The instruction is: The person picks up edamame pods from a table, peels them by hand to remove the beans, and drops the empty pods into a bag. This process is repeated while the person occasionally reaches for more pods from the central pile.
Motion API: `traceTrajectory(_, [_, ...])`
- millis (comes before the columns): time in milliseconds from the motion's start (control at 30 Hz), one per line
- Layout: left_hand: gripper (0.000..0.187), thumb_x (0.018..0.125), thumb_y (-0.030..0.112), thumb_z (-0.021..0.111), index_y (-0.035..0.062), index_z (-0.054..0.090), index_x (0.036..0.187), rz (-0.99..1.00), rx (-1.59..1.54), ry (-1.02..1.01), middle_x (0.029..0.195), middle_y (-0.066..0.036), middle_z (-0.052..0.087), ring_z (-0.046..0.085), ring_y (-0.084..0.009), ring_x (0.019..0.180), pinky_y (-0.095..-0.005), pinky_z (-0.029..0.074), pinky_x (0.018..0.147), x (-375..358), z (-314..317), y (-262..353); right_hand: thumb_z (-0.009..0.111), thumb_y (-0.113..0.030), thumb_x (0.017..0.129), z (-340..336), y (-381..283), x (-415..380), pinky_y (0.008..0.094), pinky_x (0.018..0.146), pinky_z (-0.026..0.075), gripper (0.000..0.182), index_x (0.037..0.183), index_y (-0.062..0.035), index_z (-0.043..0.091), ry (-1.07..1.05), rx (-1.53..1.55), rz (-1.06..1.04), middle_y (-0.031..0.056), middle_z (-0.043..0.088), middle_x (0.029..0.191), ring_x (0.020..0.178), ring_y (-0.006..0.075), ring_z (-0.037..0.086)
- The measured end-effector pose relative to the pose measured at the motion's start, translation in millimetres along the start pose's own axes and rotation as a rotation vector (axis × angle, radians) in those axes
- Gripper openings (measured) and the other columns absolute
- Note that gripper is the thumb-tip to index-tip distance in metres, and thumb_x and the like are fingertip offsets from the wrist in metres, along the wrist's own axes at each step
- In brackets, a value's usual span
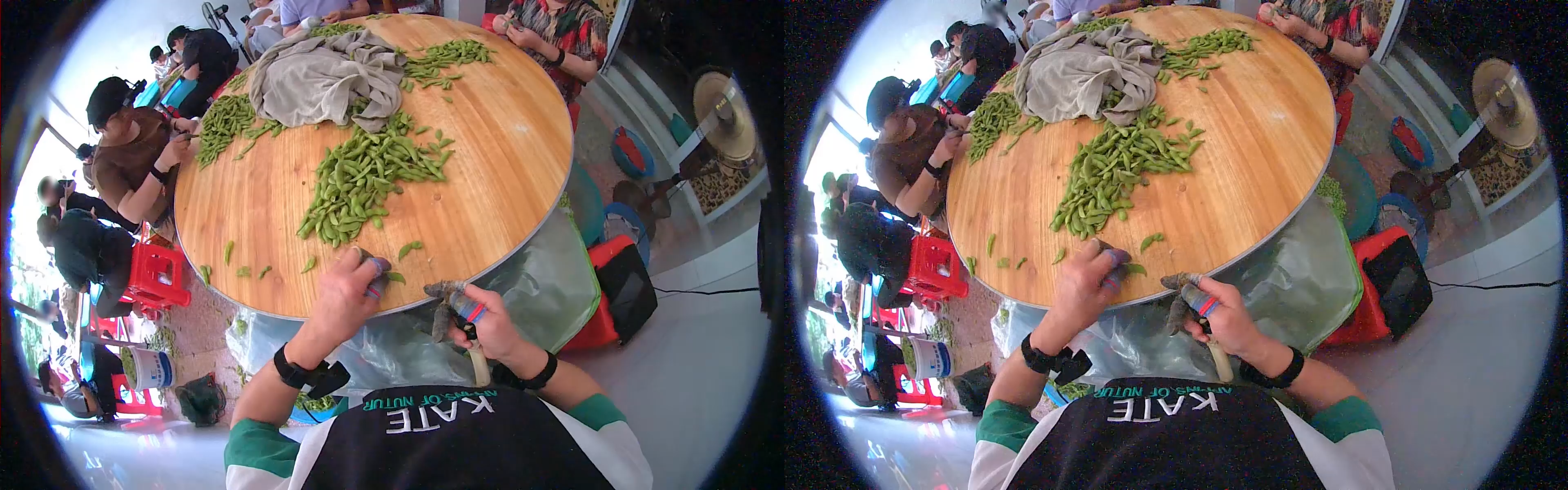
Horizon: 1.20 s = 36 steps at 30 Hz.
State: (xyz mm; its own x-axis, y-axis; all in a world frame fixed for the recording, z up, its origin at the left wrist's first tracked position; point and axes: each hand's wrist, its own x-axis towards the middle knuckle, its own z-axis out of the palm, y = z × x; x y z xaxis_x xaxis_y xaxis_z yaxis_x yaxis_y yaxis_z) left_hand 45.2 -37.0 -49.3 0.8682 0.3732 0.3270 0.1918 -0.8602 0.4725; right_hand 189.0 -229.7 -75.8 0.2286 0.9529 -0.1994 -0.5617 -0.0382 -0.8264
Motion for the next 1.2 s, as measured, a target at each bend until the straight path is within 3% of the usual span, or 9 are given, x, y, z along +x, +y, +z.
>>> traceTrajectory(167, [0.027,0.066,-0.001,0.063,0.005,0.061,0.092,0.008,0.077,-0.163,0.08,-0.015,0.048,0.054,-0.0339,0.079,-0.0438,0.045,0.065,-2.1,7.5,-0.3,0.037,-0.014,0.097,1.2,0.2,0.8,0.0219,0.04,0.032,0.032,0.122,-0.0011,0.053,-0.001,-0.067,-0.018,0.0106,0.061,0.072,0.046,0.0075,0.042])
traceTrajectory(267, [0.025,0.066,0.001,0.063,0.0053,0.061,0.09,0.046,0.099,-0.115,0.081,-0.014,0.049,0.055,-0.0339,0.079,-0.0432,0.046,0.066,0.5,5.7,2.1,0.03,-0.011,0.095,7.1,-8.0,-0.7,0.0216,0.043,0.032,0.039,0.126,0.0009,0.05,-0.006,-0.088,0.002,0.0076,0.055,0.067,0.05,0.0083,0.043])
traceTrajectory(600, [0.025,0.07,-0.002,0.064,0.0036,0.056,0.093,0.072,0.053,-0.006,0.079,-0.012,0.052,0.057,-0.0286,0.068,-0.0384,0.045,0.059,1.3,11.1,7.5,0.036,-0.014,0.096,8.6,-6.3,3.1,0.0221,0.041,0.033,0.034,0.124,-0.0018,0.051,0.048,-0.067,0.014,0.0079,0.058,0.067,0.046,0.0075,0.042])
traceTrajectory(667, [0.027,0.069,-0.006,0.064,0.0039,0.055,0.093,-0.258,-0.32,-0.03,0.08,-0.012,0.055,0.059,-0.0262,0.067,-0.0339,0.048,0.061,3.1,10.0,14.6,0.031,-0.01,0.095,7.4,-6.5,1.7,0.0215,0.042,0.032,0.039,0.127,0.0007,0.049,0.043,-0.103,-0.026,0.0083,0.054,0.066,0.047,0.0087,0.042])
traceTrajectory(700, [0.027,0.069,-0.006,0.064,0.0039,0.055,0.093,-0.258,-0.322,-0.031,0.08,-0.012,0.055,0.059,-0.0262,0.067,-0.0339,0.048,0.061,4.1,13.0,15.5,0.031,-0.01,0.095,6.4,-6.8,1.8,0.0215,0.042,0.032,0.039,0.127,0.0007,0.049,0.045,-0.103,-0.025,0.0083,0.054,0.066,0.047,0.0087,0.042])
traceTrajectory(767, [0.024,0.072,-0.008,0.063,0.0027,0.055,0.093,-0.414,-0.929,0.014,0.079,-0.008,0.058,0.06,-0.0184,0.065,-0.0298,0.05,0.064,4.4,18.9,16.8,0.034,-0.012,0.096,4.5,-7.1,2.3,0.0213,0.043,0.033,0.037,0.129,-0.0004,0.048,0.008,-0.118,-0.056,0.0057,0.052,0.063,0.047,0.0083,0.041])
traceTrajectory(1000, [0.018,0.079,-0.005,0.063,-0.0004,0.058,0.095,-0.224,-0.729,-0.019,0.085,-0.005,0.06,0.06,-0.0121,0.08,-0.0268,0.05,0.073,1.8,23.4,29.2,0.039,-0.008,0.093,14.5,-7.6,2.7,0.0212,0.043,0.034,0.039,0.131,-0.0051,0.048,0.038,-0.237,-0.08,0.0005,0.051,0.06,0.047,0.006,0.042])
traceTrajectory(1100, [0.017,0.078,-0.005,0.064,-0.0003,0.06,0.093,-0.318,-0.801,-0.053,0.088,-0.004,0.062,0.059,-0.0112,0.082,-0.0273,0.05,0.074,3.9,19.0,35.2,0.041,-0.012,0.095,14.6,-8.5,3.3,0.0211,0.043,0.034,0.036,0.13,-0.0047,0.048,0.05,-0.243,-0.079,0.0009,0.052,0.06,0.047,0.0058,0.042])
traceTrajectory(1200, [0.019,0.076,-0.005,0.066,0.0015,0.061,0.093,-0.549,-1.177,-0.04,0.092,-0.003,0.062,0.06,-0.013,0.086,-0.0283,0.051,0.078,3.8,22.9,30.4,0.041,-0.012,0.095,13.5,-7.6,3.2,0.0212,0.043,0.035,0.035,0.129,-0.0056,0.049,0.037,-0.304,-0.083,0.0003,0.052,0.06,0.047,0.0056,0.043])
